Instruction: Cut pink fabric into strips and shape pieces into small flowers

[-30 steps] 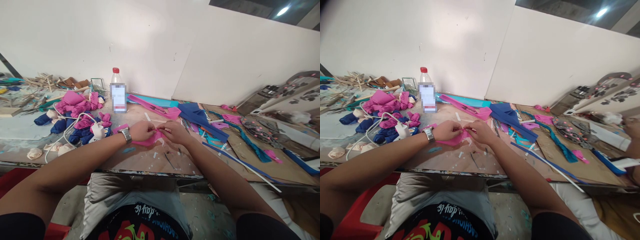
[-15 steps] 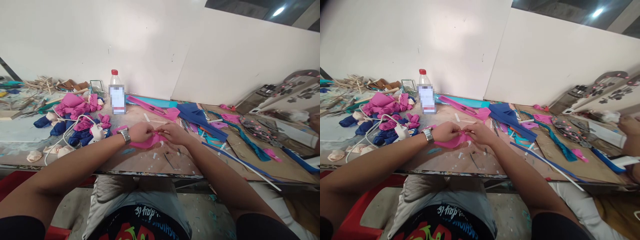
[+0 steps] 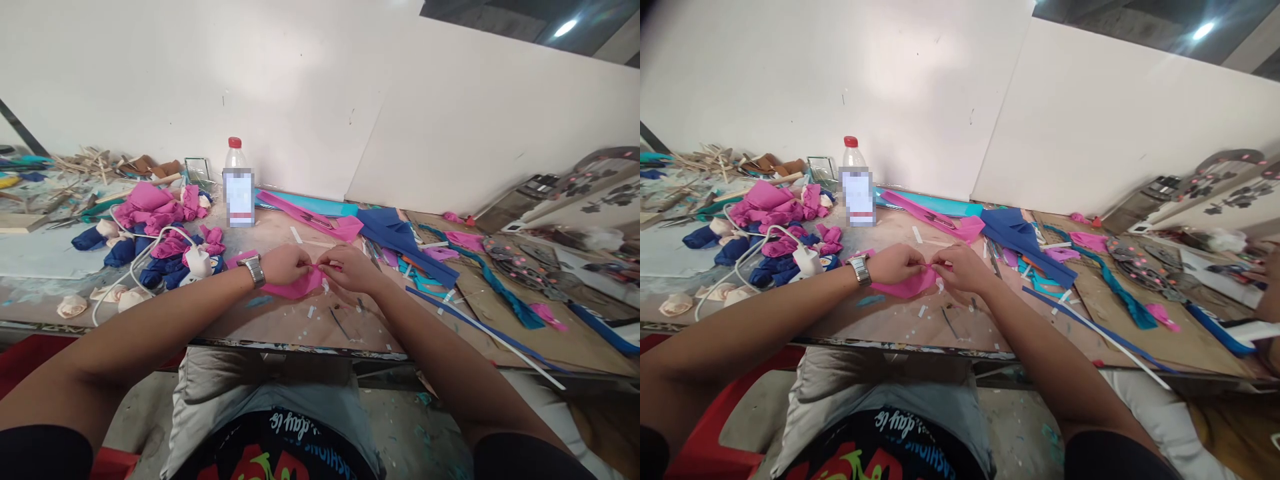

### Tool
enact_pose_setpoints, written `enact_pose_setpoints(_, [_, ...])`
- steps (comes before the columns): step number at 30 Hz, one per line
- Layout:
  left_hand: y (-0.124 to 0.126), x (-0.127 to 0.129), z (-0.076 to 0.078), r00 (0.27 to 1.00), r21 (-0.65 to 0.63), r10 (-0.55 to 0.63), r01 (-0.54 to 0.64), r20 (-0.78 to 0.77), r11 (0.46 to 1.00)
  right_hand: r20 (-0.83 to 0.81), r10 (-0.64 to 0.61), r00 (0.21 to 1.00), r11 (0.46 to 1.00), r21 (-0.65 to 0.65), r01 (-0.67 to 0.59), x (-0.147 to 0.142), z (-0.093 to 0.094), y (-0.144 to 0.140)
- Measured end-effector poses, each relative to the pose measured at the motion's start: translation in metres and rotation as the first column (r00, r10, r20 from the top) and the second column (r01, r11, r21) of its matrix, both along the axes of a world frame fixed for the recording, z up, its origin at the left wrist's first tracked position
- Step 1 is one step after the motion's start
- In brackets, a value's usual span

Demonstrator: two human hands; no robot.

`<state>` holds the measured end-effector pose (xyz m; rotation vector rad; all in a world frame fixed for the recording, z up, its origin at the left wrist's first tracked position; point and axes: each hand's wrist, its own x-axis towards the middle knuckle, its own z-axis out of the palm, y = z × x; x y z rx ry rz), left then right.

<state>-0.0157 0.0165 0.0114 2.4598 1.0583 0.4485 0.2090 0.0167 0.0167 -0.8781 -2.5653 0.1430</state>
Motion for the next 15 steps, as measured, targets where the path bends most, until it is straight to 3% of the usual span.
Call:
enact_pose_setpoints(6, [-0.0012, 0.0006, 0.005, 0.998, -0.06, -0.003, 0.007, 0.057, 0.998, -0.092, 0.0, 0.996, 1.0, 0.005, 0.0, -0.0016, 0.0018, -0.0037])
enact_pose_setpoints(11, [0.005, -0.0002, -0.0012, 0.99, -0.14, -0.037, 0.056, 0.133, 0.989, -0.134, 0.008, 0.991, 0.999, 0.039, -0.002, -0.0017, 0.0007, -0.0031])
enact_pose_setpoints(15, [0.0057, -0.0001, -0.0011, 0.989, -0.178, 0.008, 0.019, 0.148, 0.984, -0.126, 0.049, 0.991, 0.996, 0.085, -0.039, -0.0018, 0.0009, -0.002])
